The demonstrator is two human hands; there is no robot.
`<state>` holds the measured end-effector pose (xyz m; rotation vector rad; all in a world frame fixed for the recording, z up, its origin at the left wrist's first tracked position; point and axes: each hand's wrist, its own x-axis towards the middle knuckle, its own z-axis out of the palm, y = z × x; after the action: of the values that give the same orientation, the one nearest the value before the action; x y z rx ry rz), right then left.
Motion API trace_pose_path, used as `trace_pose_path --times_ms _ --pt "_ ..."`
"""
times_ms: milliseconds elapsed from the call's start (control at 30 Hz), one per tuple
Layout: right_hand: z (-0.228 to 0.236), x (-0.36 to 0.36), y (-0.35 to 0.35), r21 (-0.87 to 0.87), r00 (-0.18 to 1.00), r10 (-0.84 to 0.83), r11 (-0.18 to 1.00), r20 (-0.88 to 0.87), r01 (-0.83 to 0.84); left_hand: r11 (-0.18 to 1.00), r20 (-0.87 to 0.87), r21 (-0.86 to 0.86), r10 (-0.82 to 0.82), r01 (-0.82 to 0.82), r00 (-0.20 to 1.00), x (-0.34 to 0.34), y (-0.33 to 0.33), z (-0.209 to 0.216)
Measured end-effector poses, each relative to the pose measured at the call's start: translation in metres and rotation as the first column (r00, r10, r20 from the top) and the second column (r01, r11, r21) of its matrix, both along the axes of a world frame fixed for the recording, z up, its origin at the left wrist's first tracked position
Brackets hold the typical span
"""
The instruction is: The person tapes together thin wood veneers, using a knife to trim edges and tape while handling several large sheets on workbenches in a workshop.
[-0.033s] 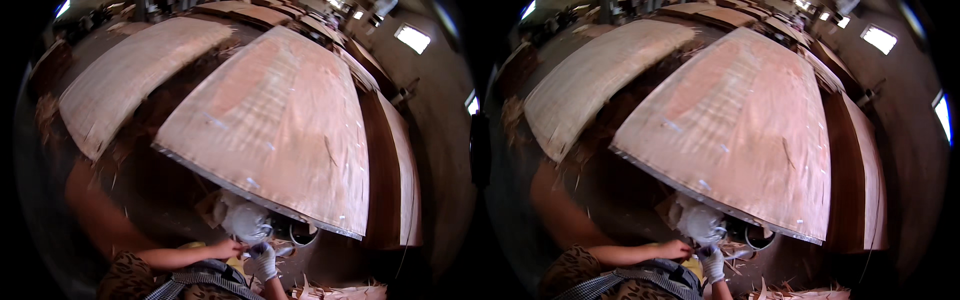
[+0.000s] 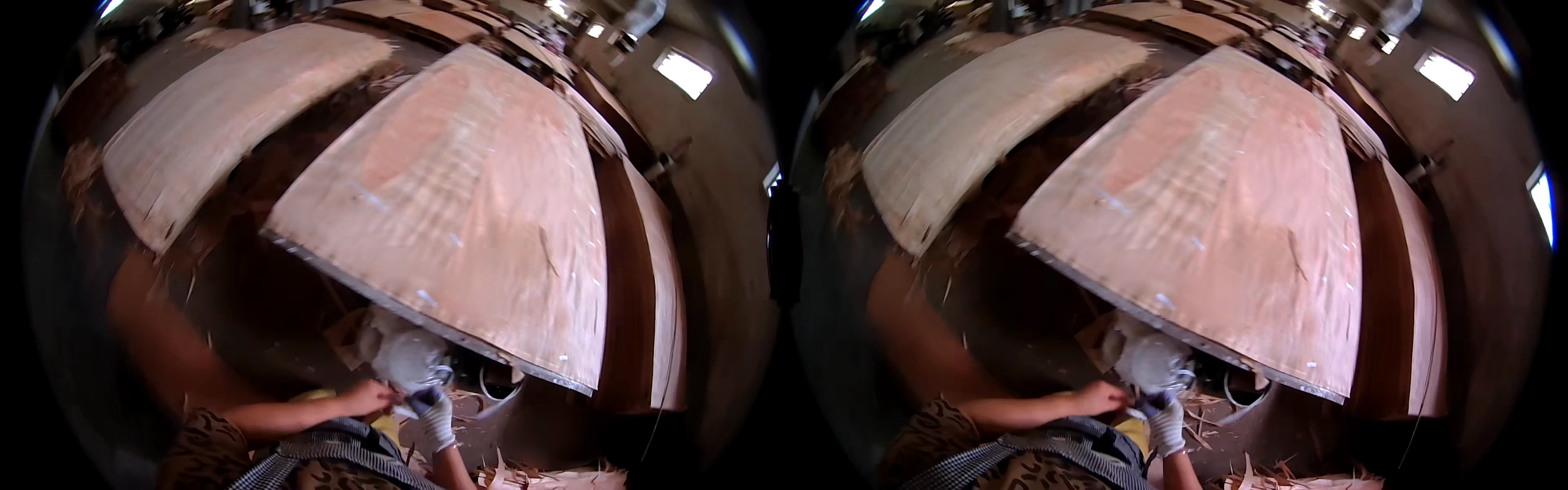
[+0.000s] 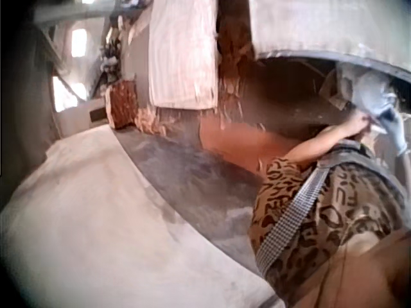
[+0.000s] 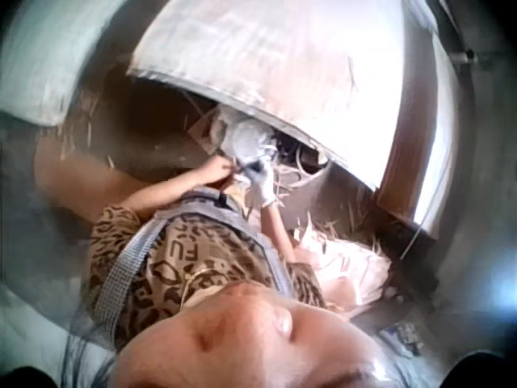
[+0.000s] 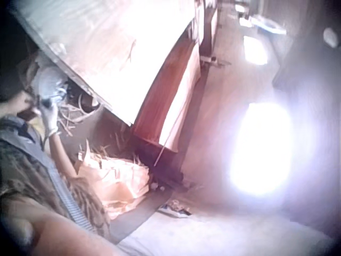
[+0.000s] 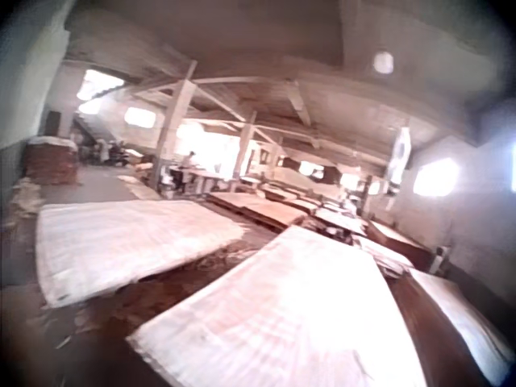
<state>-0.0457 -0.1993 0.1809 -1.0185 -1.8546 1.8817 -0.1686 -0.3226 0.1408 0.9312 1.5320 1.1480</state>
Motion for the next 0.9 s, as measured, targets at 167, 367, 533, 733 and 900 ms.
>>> trace_pose_path --times_ms 167,367,533,733,900 --pt "0.007 -0.115 -0.079 -0.564 0.959 0.128 0.786 -0.251 -0.253 0.928 -0.040 -0.044 0.369 -0.371 0.929 -0.087 -0.093 0.074" --pt "0.029 -0.282 -0.119 -0.773 0.949 -0.053 0.595 -0.310 -0.220 0.816 -0.192 0.052 0.574 -0.575 0.796 -0.197 -0.212 0.044" --pt "0.010 -0.376 -0.026 -0.681 0.913 -0.211 0.727 -0.349 -0.092 0.703 -0.512 -0.168 0.537 -0.691 0.671 -0.305 -0.354 0.003" --pt "-0.002 -0.497 -0.007 -0.770 0.843 -0.458 0.632 -0.282 0.086 -0.337 -0.262 -0.180 0.922 -0.924 -0.285 -0.374 -0.628 -0.105" --pt "-0.007 -0.619 -0.039 -0.626 0.908 -0.222 0.777 -0.356 -0.055 -0.109 -0.767 -0.355 0.602 -0.929 0.223 -0.397 -0.628 -0.106"
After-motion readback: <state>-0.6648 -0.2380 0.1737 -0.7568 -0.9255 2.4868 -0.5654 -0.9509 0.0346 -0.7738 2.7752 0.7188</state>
